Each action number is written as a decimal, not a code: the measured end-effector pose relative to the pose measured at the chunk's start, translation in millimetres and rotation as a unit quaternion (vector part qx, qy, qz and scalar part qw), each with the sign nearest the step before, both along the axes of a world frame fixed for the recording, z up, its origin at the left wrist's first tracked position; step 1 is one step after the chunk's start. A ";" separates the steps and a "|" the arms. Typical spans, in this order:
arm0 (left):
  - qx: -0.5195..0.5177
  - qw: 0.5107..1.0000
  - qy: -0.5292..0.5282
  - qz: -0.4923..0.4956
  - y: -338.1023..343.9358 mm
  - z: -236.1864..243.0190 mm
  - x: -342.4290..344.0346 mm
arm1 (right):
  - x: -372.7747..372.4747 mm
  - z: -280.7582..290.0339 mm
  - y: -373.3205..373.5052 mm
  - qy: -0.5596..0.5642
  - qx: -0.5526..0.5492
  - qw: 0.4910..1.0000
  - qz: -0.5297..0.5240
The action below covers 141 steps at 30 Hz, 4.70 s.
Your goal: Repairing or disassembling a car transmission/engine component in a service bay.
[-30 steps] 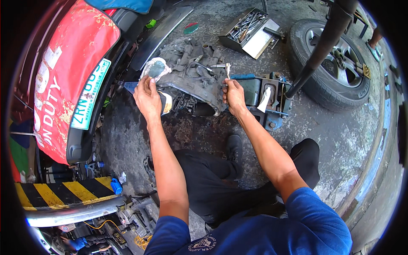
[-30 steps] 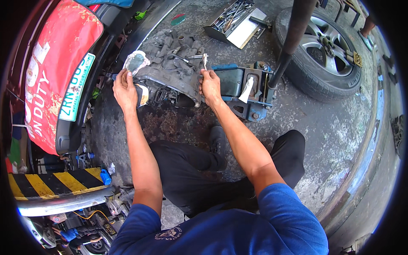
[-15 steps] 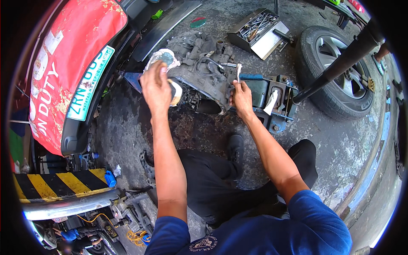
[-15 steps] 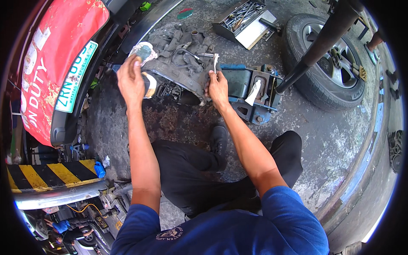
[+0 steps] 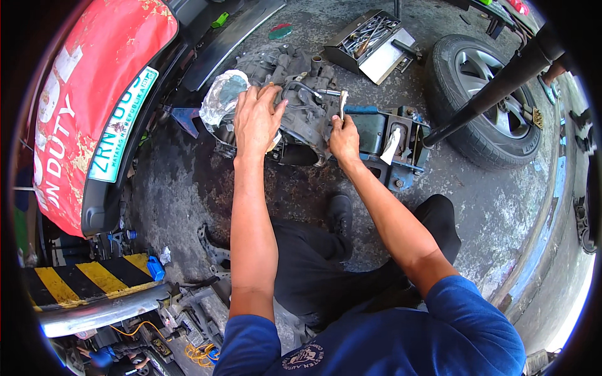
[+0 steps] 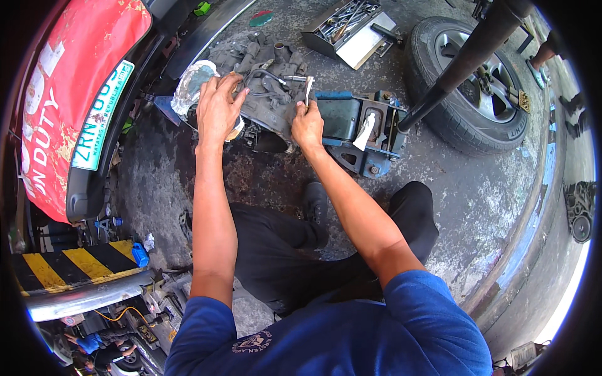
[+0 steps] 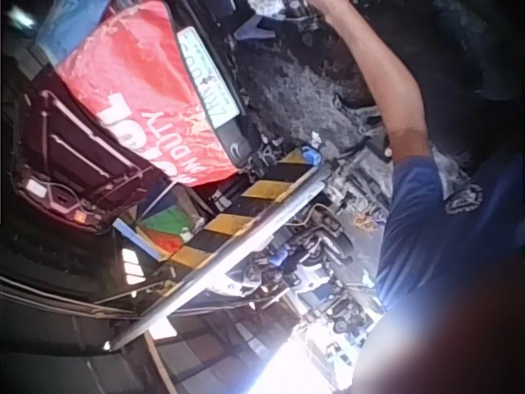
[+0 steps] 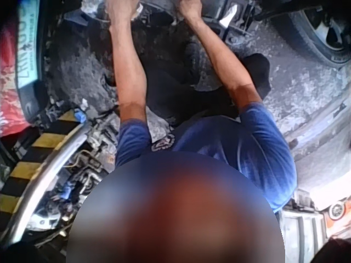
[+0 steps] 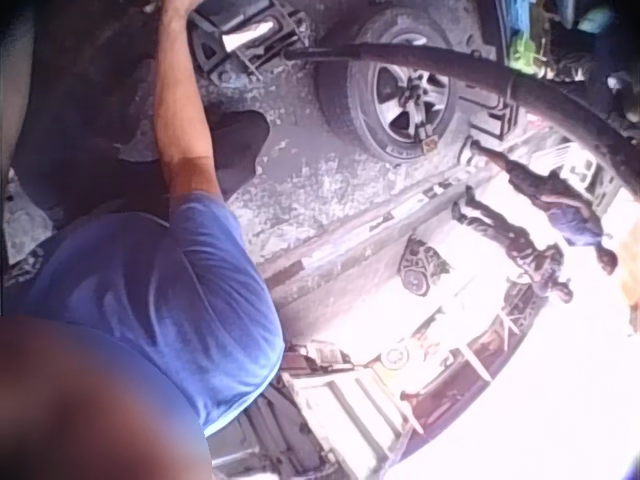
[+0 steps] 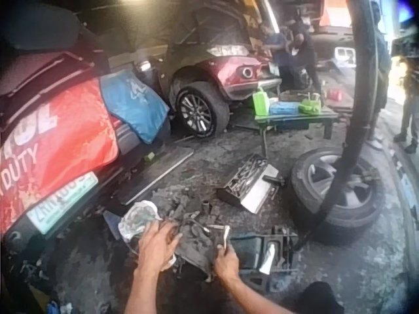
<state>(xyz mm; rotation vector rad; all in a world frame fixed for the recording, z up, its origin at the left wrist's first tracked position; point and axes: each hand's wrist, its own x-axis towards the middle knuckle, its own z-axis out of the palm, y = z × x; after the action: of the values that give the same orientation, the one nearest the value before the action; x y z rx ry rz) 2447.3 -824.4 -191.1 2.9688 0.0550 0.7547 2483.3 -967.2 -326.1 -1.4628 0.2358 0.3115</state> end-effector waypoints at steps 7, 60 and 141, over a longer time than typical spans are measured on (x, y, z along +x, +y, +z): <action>-0.026 0.999 -0.022 -0.025 3.8 -3.5 4.2 | 15.1 -13.9 -1.3 -0.088 -0.181 0.979 -0.022; -0.078 0.979 -0.184 0.026 26.1 -29.3 34.6 | 12.9 -10.1 0.7 -0.092 -0.326 0.941 0.001; -0.304 0.935 0.047 0.176 -139.0 -151.9 32.7 | 104.6 -15.6 -15.9 -0.156 -0.159 0.972 0.078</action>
<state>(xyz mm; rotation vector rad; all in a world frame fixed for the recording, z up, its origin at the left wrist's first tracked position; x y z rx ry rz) 2480.0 -963.4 -342.9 2.4104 0.7052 0.4979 2587.9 -983.1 -341.7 -1.8277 -0.0900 0.1692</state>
